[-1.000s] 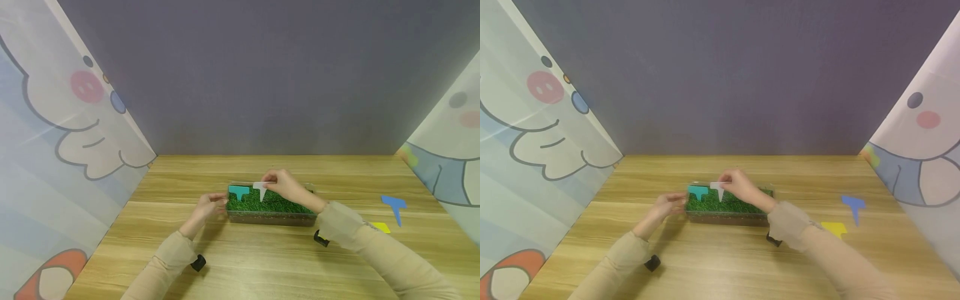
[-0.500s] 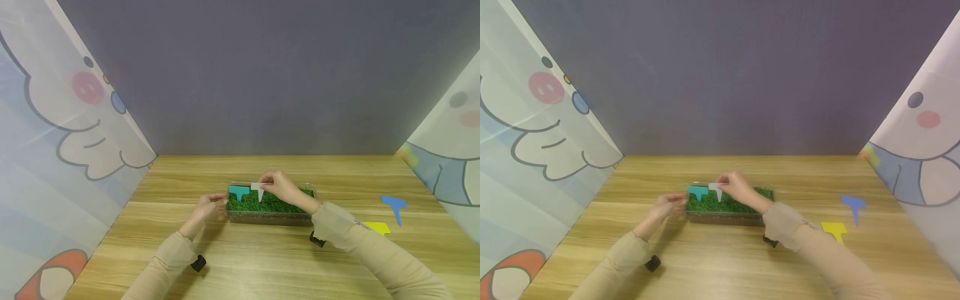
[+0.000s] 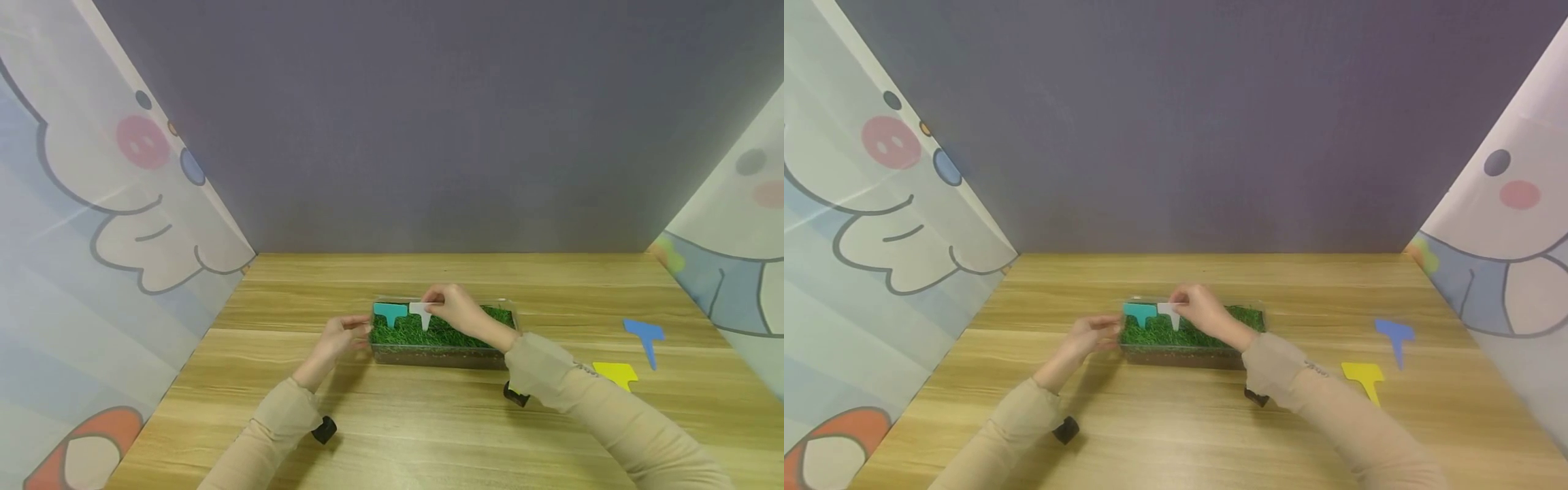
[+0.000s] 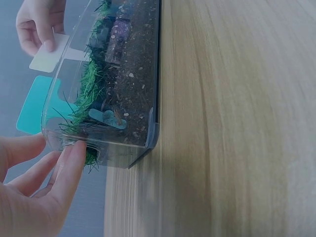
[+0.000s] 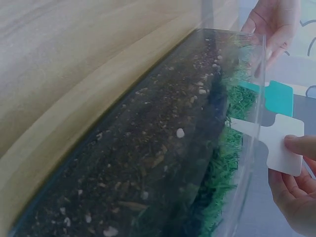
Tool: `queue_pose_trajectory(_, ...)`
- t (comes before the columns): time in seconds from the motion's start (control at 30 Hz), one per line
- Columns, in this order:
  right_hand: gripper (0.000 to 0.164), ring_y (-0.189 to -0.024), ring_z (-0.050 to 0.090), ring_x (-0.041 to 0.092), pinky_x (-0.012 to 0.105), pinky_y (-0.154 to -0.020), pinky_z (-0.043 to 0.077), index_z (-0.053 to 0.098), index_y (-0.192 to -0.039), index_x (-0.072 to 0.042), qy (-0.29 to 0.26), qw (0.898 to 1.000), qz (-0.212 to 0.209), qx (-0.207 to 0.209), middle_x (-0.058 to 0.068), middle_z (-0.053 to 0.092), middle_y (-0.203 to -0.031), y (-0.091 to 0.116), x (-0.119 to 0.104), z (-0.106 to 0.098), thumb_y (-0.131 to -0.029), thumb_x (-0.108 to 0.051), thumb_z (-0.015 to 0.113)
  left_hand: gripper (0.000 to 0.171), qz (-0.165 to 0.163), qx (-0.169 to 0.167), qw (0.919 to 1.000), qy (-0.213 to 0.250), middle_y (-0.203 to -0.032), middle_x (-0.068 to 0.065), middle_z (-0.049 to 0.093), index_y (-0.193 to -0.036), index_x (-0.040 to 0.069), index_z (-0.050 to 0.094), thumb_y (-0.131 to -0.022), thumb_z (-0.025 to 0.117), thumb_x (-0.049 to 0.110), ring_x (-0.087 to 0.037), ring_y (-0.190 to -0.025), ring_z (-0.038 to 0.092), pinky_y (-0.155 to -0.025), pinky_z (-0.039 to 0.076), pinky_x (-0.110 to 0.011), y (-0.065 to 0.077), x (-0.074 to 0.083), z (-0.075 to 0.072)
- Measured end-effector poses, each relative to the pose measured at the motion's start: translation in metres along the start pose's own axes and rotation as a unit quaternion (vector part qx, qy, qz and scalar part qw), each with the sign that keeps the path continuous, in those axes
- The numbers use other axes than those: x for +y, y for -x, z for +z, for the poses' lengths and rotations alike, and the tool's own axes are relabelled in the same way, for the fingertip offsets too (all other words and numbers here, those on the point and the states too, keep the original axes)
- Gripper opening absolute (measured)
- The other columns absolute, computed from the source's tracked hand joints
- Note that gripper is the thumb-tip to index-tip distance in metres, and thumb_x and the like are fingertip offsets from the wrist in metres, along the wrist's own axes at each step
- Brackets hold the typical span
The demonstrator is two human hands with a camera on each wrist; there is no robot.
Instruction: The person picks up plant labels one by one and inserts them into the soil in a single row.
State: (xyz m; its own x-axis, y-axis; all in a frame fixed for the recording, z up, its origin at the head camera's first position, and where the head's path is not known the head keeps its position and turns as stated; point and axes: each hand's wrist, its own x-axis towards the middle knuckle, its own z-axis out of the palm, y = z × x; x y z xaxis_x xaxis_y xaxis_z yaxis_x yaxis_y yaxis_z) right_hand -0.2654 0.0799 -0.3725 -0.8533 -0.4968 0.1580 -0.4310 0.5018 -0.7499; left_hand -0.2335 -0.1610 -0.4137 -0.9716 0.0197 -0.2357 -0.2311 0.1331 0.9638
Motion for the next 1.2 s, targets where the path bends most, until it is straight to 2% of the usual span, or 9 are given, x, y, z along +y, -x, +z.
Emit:
queue_pose_trajectory(0.2, 0.011, -0.085, 0.058, 0.021, 0.029, -0.07, 0.053, 0.063, -0.093, -0.001, 0.009, 1.0, 0.001, 0.002, 0.007, 0.061, -0.09, -0.001, 0.002, 0.005, -0.083, -0.004, 0.059, 0.032, -0.003, 0.001, 1.0, -0.008, -0.111, -0.024, 0.055, -0.118, -0.006, 0.052, -0.086, 0.052, -0.001, -0.032, -0.094, 0.058, -0.082, 0.052, -0.04, 0.0, 0.0, -0.001)
queue_pose_trajectory(0.57, 0.009, -0.085, 0.059, 0.02, 0.029, -0.07, 0.053, 0.063, -0.091, -0.004, 0.029, 0.999, 0.014, 0.009, 0.006, 0.062, -0.089, -0.003, 0.0, 0.008, -0.083, -0.005, 0.059, 0.032, -0.003, 0.005, 1.0, -0.001, -0.109, -0.023, 0.056, -0.116, -0.006, 0.053, -0.085, 0.054, -0.002, -0.03, -0.091, 0.059, -0.079, 0.053, -0.036, 0.0, 0.001, 0.0)
queue_pose_trajectory(0.87, 0.008, -0.079, 0.058, 0.018, 0.027, -0.065, 0.052, 0.064, -0.089, -0.004, 0.048, 0.998, 0.02, 0.017, 0.005, 0.062, -0.085, -0.002, -0.004, 0.009, -0.083, -0.004, 0.06, 0.033, 0.004, -0.006, 1.0, 0.006, -0.112, -0.026, 0.053, -0.117, -0.008, 0.051, -0.085, 0.053, -0.003, -0.032, -0.096, 0.057, -0.081, 0.052, -0.038, -0.002, -0.001, -0.001)
queue_pose_trajectory(1.1, 0.006, -0.076, 0.058, 0.018, 0.026, -0.063, 0.052, 0.064, -0.086, -0.003, 0.068, 0.997, 0.006, 0.028, 0.006, 0.062, -0.082, -0.001, -0.008, 0.01, -0.081, -0.002, 0.061, 0.034, 0.01, -0.007, 0.9999, -0.006, -0.11, -0.025, 0.055, -0.118, -0.009, 0.05, -0.085, 0.053, -0.003, -0.029, -0.093, 0.059, -0.08, 0.053, -0.037, -0.004, -0.004, -0.002)
queue_pose_trajectory(1.2, 0.006, -0.077, 0.059, 0.018, 0.027, -0.065, 0.053, 0.064, -0.086, -0.002, 0.071, 0.997, 0.005, 0.029, 0.007, 0.063, -0.082, -0.001, -0.009, 0.01, -0.081, -0.001, 0.061, 0.034, 0.003, -0.006, 1.0, -0.003, -0.11, -0.023, 0.055, -0.118, -0.007, 0.051, -0.084, 0.054, -0.002, -0.029, -0.094, 0.058, -0.08, 0.053, -0.037, -0.003, -0.003, -0.001)
